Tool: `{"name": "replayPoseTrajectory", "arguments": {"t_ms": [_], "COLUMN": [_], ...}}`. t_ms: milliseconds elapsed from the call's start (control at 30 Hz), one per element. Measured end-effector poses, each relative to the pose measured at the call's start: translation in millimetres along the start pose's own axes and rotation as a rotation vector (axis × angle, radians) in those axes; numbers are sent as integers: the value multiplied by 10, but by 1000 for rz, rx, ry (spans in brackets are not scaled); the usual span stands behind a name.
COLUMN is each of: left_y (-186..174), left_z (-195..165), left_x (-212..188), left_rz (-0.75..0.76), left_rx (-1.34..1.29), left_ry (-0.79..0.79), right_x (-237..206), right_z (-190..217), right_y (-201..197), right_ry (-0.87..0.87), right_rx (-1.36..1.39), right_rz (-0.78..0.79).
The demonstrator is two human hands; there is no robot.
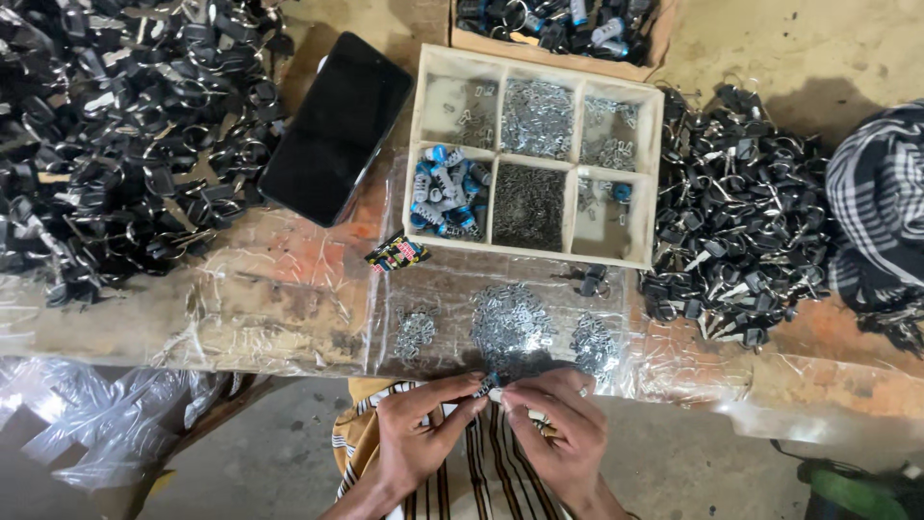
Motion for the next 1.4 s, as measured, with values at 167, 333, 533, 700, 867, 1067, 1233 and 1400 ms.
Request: {"name": "replayPoseTrajectory", "arguments": {"t_ms": [167, 333, 533, 700, 867, 1067, 1233, 1400], "left_y": [1, 10, -7, -81, -80, -100, -90, -100], "left_z": [-108, -241, -238, 59, 182, 227, 282, 133], "left_x": [-5, -28, -111, -114, -135, -101, -74, -11], "left_rz": [36, 75, 77, 15, -19, -46, -34, -24], "left_rx": [49, 100, -10, -20, -108, -108, -66, -95], "left_ry": [108, 244, 236, 1, -42, -69, -196, -53], "right_x": [-17, -116, -68, -75, -174, -190, 16, 100], "right_z": [-177, -62, -56, -82, -102, -54, 64, 170], "right_y": [92, 94, -207, -349, -315, -200, -57, 46], "right_ry": [150, -11, -65, 8, -110, -107, -2, -48], "right_rx": [163, -236, -491, -520, -573, -280, -170, -133], "right_rz": [-37, 96, 27, 30, -32, 70, 45, -5]}}
Point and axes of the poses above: each hand's wrist, its own x-axis towards the middle knuckle, its own y-axis out of the palm, z = x × y, the point moved 9 cm from there along x, towards the middle knuckle, and after that the axes turned 3 degrees about z, right-handed, at the moved point
